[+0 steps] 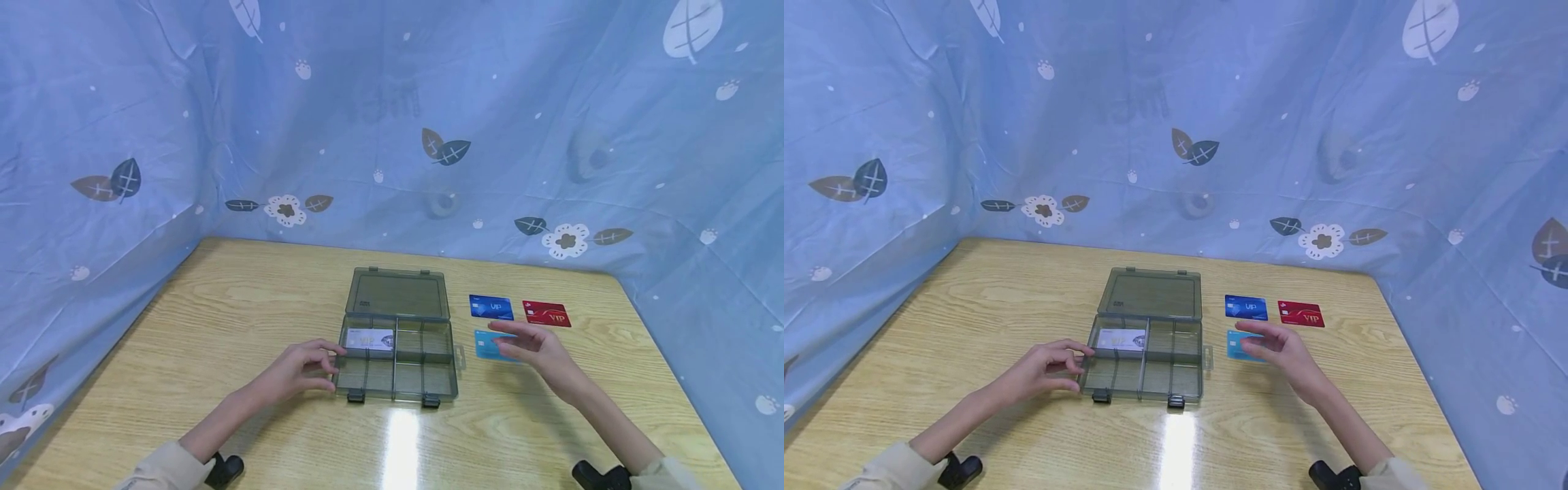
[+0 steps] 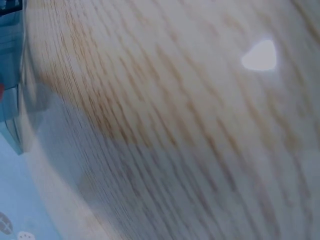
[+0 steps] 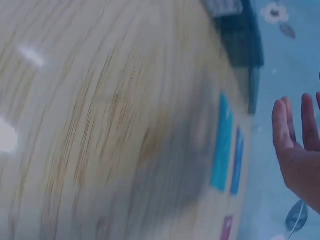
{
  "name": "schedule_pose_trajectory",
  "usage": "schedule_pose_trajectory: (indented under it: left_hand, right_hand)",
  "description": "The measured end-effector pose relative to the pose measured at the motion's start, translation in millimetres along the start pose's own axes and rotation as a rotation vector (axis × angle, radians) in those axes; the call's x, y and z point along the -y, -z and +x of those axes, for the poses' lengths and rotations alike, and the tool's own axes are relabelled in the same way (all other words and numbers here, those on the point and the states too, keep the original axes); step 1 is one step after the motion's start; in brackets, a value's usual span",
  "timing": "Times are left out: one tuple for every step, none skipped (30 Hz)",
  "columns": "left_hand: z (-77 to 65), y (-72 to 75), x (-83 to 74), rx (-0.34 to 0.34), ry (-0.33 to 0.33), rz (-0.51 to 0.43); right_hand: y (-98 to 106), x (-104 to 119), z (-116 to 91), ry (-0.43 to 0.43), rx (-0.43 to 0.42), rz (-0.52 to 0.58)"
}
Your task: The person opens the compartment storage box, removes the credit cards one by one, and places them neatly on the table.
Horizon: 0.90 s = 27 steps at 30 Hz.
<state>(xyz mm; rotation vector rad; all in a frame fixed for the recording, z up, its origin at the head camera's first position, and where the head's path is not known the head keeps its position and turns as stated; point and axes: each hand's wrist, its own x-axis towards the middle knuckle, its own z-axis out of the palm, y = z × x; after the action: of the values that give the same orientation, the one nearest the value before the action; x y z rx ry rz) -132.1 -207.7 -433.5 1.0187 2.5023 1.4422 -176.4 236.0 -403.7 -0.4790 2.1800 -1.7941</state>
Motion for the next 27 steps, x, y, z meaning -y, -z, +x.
schedule_pose_trajectory:
  left_hand:
    - [-0.1,-0.1,-0.1,0.0,0.0,-0.001]
    - [-0.1,-0.1,-0.1,-0.002,0.0,-0.002]
    - [-0.2,-0.2,-0.2,-0.002,0.0,-0.002]
    - [-0.2,-0.2,-0.3,-0.002,0.001,-0.003]
    - [-0.2,-0.3,-0.4,-0.003,0.001,-0.002]
    - [-0.2,-0.3,-0.5,-0.004,0.001,0.0]
    - [-0.3,-0.3,-0.6,-0.004,0.001,0.001]
    - [-0.3,-0.3,-0.7,-0.005,0.0,0.004]
    - [-0.3,-0.4,-0.8,-0.004,0.0,0.004]
    - [-0.3,-0.4,-0.8,-0.006,-0.001,0.007]
    - [-0.3,-0.4,-1.0,-0.006,-0.001,0.008]
    - [-0.2,-0.5,-1.0,-0.005,0.0,0.007]
    - [-0.2,-0.6,-1.0,-0.004,0.0,0.004]
    - [-0.1,-0.6,-0.9,-0.003,-0.001,0.003]
    - [-0.1,-0.7,-0.9,-0.002,0.0,0.001]
    - [-0.1,-0.7,-0.8,-0.001,0.0,-0.001]
    - [-0.1,-0.7,-0.8,0.001,0.002,-0.004]
    - [-0.1,-0.5,-0.7,0.002,0.004,-0.007]
    - [-0.2,-0.4,-0.5,0.002,0.005,-0.009]
    - [-0.3,-0.2,-0.4,0.003,0.006,-0.011]
    - [-0.3,-0.1,-0.2,0.003,0.008,-0.013]
    - [-0.3,0.0,0.1,0.003,0.009,-0.016]
    - [-0.3,0.0,0.4,0.003,0.01,-0.017]
    - [-0.2,-0.1,0.8,0.002,0.01,-0.017]
    - [-0.2,-0.3,1.3,0.001,0.012,-0.016]
    - [-0.1,-0.4,1.7,0.001,0.012,-0.015]
    - [0.0,-0.5,2.1,0.0,0.014,-0.012]
  right_hand:
    - [-3.9,3.0,0.2,-0.005,-0.001,-0.001]
    - [-7.8,5.8,0.6,-0.012,-0.004,-0.001]
    - [-11.7,8.7,1.1,-0.023,-0.007,0.002]
    - [-15.4,11.3,1.6,-0.034,-0.008,0.005]
    - [-19.0,13.7,2.2,-0.039,-0.004,0.008]
    - [-22.4,15.5,2.9,-0.041,-0.001,0.016]
    - [-25.9,17.1,3.7,-0.041,0.003,0.023]
    - [-29.1,18.6,4.5,-0.037,0.01,0.029]
    - [-32.1,19.6,5.4,-0.034,0.015,0.034]
    - [-34.9,20.5,6.3,-0.03,0.022,0.043]
    - [-37.7,21.3,7.3,-0.028,0.028,0.051]
    - [-40.4,22.4,8.4,-0.032,0.028,0.061]
    - [-43.0,23.4,9.6,-0.038,0.029,0.069]
    - [-45.6,24.7,10.8,-0.046,0.03,0.079]
    - [-48.2,25.7,12.5,-0.055,0.027,0.087]
    - [-50.8,26.8,14.1,-0.068,0.025,0.093]
    - [-53.5,28.0,15.9,-0.078,0.024,0.097]
    - [-56.2,29.2,18.0,-0.09,0.024,0.1]
    - [-59.1,30.1,20.2,-0.097,0.028,0.102]
    - [-62.0,31.2,22.2,-0.103,0.032,0.101]
    - [-64.9,31.8,24.5,-0.111,0.037,0.099]
    - [-67.8,32.8,26.6,-0.119,0.048,0.096]
    - [-70.7,33.6,28.8,-0.123,0.063,0.095]
    - [-73.5,34.4,31.0,-0.13,0.078,0.09]
    - [-76.5,35.3,33.1,-0.137,0.093,0.084]
    - [-79.3,36.1,35.3,-0.15,0.106,0.077]
    - [-82.0,36.9,37.7,-0.16,0.122,0.071]
